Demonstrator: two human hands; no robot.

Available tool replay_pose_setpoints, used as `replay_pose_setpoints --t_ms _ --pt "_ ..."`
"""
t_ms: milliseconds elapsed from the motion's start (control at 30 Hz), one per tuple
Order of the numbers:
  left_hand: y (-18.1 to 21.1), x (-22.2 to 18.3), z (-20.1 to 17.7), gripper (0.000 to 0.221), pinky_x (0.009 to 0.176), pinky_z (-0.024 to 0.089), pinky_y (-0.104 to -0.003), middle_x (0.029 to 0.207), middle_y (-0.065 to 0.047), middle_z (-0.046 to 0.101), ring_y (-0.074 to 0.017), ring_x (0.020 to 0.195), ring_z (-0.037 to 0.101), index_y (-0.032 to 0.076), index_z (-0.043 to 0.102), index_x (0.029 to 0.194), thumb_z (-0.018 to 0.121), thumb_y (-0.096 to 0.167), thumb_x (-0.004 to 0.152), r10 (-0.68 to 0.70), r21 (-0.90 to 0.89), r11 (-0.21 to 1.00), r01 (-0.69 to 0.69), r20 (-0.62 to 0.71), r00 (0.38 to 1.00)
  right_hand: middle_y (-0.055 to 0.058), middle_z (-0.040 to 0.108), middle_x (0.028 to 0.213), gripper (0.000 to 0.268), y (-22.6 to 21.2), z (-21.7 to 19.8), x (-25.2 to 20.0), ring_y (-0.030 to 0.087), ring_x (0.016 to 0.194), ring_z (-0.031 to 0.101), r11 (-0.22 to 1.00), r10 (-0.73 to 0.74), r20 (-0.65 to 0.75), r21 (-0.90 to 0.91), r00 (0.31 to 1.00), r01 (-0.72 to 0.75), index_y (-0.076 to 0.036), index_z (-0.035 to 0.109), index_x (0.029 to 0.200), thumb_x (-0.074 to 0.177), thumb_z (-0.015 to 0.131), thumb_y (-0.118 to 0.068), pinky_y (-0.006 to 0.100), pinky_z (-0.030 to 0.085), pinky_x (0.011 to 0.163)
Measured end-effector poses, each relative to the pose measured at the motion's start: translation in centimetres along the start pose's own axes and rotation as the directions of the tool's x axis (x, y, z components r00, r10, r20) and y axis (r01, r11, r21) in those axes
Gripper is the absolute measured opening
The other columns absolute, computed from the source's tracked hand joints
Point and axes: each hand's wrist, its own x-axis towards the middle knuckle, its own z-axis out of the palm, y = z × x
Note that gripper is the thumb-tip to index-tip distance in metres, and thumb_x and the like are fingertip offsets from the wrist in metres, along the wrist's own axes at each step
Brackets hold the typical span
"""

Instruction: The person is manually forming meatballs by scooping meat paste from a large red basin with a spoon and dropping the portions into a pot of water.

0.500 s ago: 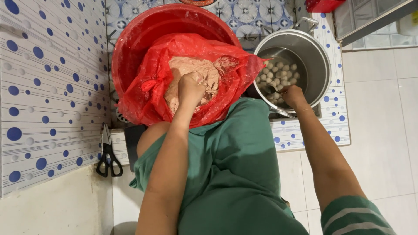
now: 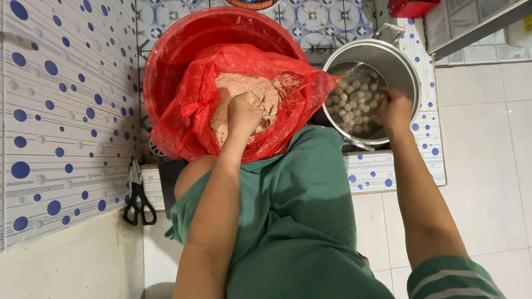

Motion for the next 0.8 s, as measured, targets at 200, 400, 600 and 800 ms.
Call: replay_pose_setpoints --t_ms 200,400,600,800 --pt "-2.1 1.2 1.2 0.001 0.061 0.052 -0.045 0.063 -0.016 0.064 -0.0396 0.069 0.069 0.01 0.071 0.073 0.071 0.01 0.074 0.002 -0.009 1.0 -0.002 0.004 1.0 0.02 0.074 0.099 0.026 2.7 1.1 -0.1 0.042 0.095 0.074 0.957 0.017 0.113 -0.29 0.993 0.017 -0.007 0.078 0.122 0.102 0.063 -0.007 0.051 0.059 0.079" --pt "-3.0 1.5 1.8 0.001 0.061 0.052 -0.047 0.064 -0.019 0.064 -0.0417 0.07 0.069 0.007 0.071 0.074 0.07 0.008 0.073 0.043 -0.027 0.999 -0.043 -0.009 0.999 0.018 0.076 0.101 0.029 3.4 2.4 -1.2 0.041 0.094 0.075 0.974 0.072 0.143 -0.221 0.987 -0.039 -0.013 0.078 0.121 0.099 0.061 -0.006 0.051 0.06 0.076" --pt "-1.5 0.7 1.2 0.006 0.058 0.049 -0.043 0.059 -0.017 0.058 -0.0375 0.062 0.064 0.006 0.066 0.071 0.07 0.003 0.07 0.131 -0.116 0.984 -0.136 -0.048 0.99 0.016 0.075 0.09 0.02 6.1 3.6 -1.0 0.038 0.083 0.073 0.977 0.186 0.111 0.087 0.976 -0.196 -0.013 0.08 0.116 0.1 0.067 -0.013 0.046 0.056 0.064" --pt "-1.5 1.0 1.5 0.009 0.063 0.049 -0.035 0.06 -0.011 0.053 -0.0232 0.064 0.059 0.005 0.062 0.072 0.068 -0.001 0.068 0.102 -0.307 0.943 -0.13 -0.106 0.989 0.001 0.062 0.076 0.027 -3.8 -2.6 -1.1 -0.002 0.048 0.041 0.34 0.33 0.408 0.79 0.851 -0.51 0.003 0.06 0.124 0.099 0.053 -0.006 0.012 0.031 0.039"
